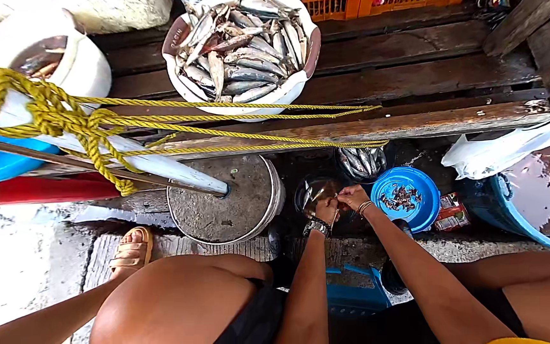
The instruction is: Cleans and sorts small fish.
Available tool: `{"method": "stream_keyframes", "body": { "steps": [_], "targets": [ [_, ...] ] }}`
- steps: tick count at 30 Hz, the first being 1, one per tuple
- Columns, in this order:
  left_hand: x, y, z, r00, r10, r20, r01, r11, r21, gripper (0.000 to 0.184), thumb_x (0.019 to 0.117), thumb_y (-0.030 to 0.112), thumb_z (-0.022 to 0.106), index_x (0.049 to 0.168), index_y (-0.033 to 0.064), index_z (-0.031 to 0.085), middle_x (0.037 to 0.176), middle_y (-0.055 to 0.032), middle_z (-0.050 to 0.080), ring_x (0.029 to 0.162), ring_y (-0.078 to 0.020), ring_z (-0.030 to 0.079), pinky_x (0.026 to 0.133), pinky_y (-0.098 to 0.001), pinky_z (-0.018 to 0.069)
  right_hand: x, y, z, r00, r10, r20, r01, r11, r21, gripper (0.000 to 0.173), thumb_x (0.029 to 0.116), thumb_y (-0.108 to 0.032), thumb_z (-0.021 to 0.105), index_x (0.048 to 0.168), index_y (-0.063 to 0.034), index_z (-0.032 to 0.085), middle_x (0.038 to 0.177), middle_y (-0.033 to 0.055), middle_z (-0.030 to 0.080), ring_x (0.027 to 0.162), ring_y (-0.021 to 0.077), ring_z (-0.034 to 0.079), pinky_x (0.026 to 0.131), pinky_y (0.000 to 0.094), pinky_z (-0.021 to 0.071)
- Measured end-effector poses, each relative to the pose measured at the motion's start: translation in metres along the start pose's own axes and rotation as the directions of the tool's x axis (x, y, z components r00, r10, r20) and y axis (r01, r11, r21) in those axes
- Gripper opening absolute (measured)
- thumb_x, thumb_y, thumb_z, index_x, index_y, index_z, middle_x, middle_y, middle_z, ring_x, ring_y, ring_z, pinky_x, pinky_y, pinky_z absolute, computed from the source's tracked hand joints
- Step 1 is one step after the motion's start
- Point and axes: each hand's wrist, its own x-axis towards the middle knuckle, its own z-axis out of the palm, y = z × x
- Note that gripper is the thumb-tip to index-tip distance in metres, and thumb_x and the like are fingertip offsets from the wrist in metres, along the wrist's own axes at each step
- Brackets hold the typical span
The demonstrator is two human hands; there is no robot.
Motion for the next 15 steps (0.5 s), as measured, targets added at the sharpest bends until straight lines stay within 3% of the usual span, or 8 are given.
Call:
{"method": "stream_keyframes", "body": {
  "steps": [5, 7, 9, 12, 15],
  "targets": [
    [0.010, -0.011, -0.004, 0.998, -0.057, -0.016, 0.058, 0.998, 0.017, 0.029, 0.1093, 0.020, 0.050, 0.106, -0.0053, 0.064, 0.064, -0.0038, 0.056, 0.046, -0.0083, 0.050, 0.047, -0.0231, 0.0470, -0.001, 0.003, -0.002, 0.995, -0.009, 0.097, 0.006, 1.000, 0.030, 0.009, 0.0983, 0.000, 0.065, 0.100, 0.0084, 0.066, 0.074, 0.0109, 0.066, 0.057, 0.0112, 0.062, 0.058, 0.0247, 0.0552],
    [0.011, -0.013, -0.010, 0.993, -0.084, -0.088, 0.083, 0.996, -0.021, 0.032, 0.1099, 0.022, 0.050, 0.108, -0.0060, 0.065, 0.068, -0.0062, 0.058, 0.049, -0.0105, 0.053, 0.050, -0.0258, 0.0497, -0.006, -0.001, -0.002, 0.989, 0.001, 0.150, -0.009, 0.999, 0.053, 0.007, 0.0976, 0.002, 0.062, 0.098, 0.0081, 0.066, 0.072, 0.0095, 0.065, 0.056, 0.0108, 0.062, 0.057, 0.0238, 0.0554],
    [0.016, -0.020, -0.018, 0.981, -0.113, -0.161, 0.107, 0.993, -0.046, 0.036, 0.1105, 0.027, 0.049, 0.111, -0.0047, 0.066, 0.077, -0.0123, 0.065, 0.056, -0.0168, 0.062, 0.057, -0.0327, 0.0574, -0.008, -0.004, -0.001, 0.986, 0.000, 0.167, -0.015, 0.996, 0.089, 0.006, 0.0974, 0.004, 0.061, 0.096, 0.0093, 0.064, 0.071, 0.0103, 0.066, 0.056, 0.0125, 0.064, 0.058, 0.0252, 0.0576],
    [0.020, -0.022, -0.021, 0.964, -0.178, -0.198, 0.157, 0.980, -0.118, 0.036, 0.1100, 0.028, 0.050, 0.120, -0.0029, 0.066, 0.097, -0.0203, 0.067, 0.077, -0.0261, 0.066, 0.073, -0.0432, 0.0580, -0.004, -0.003, 0.003, 0.988, -0.037, 0.148, 0.033, 0.999, 0.029, 0.010, 0.0965, 0.005, 0.063, 0.103, 0.0123, 0.063, 0.085, 0.0184, 0.069, 0.068, 0.0195, 0.071, 0.070, 0.0331, 0.0624],
    [0.024, -0.021, -0.015, 0.940, -0.279, -0.198, 0.220, 0.936, -0.275, 0.036, 0.1084, 0.027, 0.054, 0.126, -0.0031, 0.061, 0.097, -0.0225, 0.068, 0.075, -0.0290, 0.070, 0.068, -0.0450, 0.0617, 0.013, 0.013, 0.012, 0.977, -0.121, 0.174, 0.151, 0.974, -0.170, 0.019, 0.0922, 0.000, 0.070, 0.110, 0.0057, 0.068, 0.102, 0.0216, 0.071, 0.089, 0.0277, 0.072, 0.088, 0.0456, 0.0600]
  ]
}}
